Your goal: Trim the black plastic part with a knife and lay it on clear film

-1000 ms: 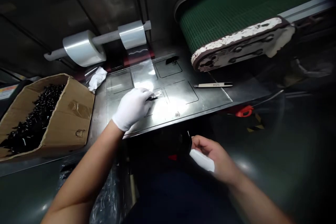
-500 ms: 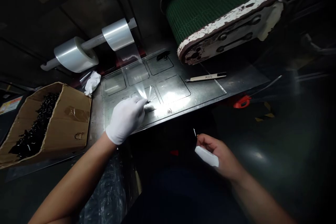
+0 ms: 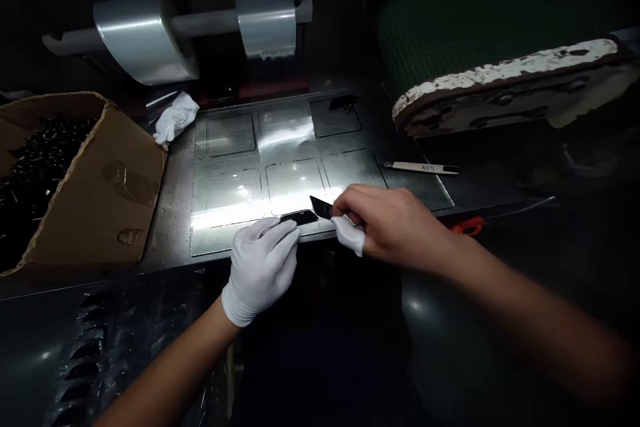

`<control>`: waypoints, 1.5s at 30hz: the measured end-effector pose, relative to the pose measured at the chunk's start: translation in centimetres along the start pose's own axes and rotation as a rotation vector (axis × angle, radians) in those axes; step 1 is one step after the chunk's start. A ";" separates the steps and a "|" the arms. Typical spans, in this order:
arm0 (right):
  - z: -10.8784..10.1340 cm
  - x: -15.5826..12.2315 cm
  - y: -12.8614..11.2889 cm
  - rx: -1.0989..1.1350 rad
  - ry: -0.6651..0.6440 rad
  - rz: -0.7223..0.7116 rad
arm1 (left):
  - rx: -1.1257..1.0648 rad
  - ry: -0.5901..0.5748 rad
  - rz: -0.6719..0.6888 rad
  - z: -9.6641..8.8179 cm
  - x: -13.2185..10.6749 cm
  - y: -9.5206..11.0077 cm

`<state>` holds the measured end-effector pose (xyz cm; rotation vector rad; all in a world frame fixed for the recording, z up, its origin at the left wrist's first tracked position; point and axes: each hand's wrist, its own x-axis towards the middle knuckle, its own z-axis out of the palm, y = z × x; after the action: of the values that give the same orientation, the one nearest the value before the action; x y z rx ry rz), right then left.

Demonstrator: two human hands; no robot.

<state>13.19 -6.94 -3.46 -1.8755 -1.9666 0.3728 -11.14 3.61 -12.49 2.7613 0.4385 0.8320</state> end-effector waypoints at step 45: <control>-1.9 -6.5 15.3 -0.399 0.108 0.494 | -0.180 0.277 -0.453 -4.4 1.5 -2.1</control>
<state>27.77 -12.56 -9.34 -2.5778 -1.5708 0.0036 -12.90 6.68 -8.73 2.2561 0.9448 1.0687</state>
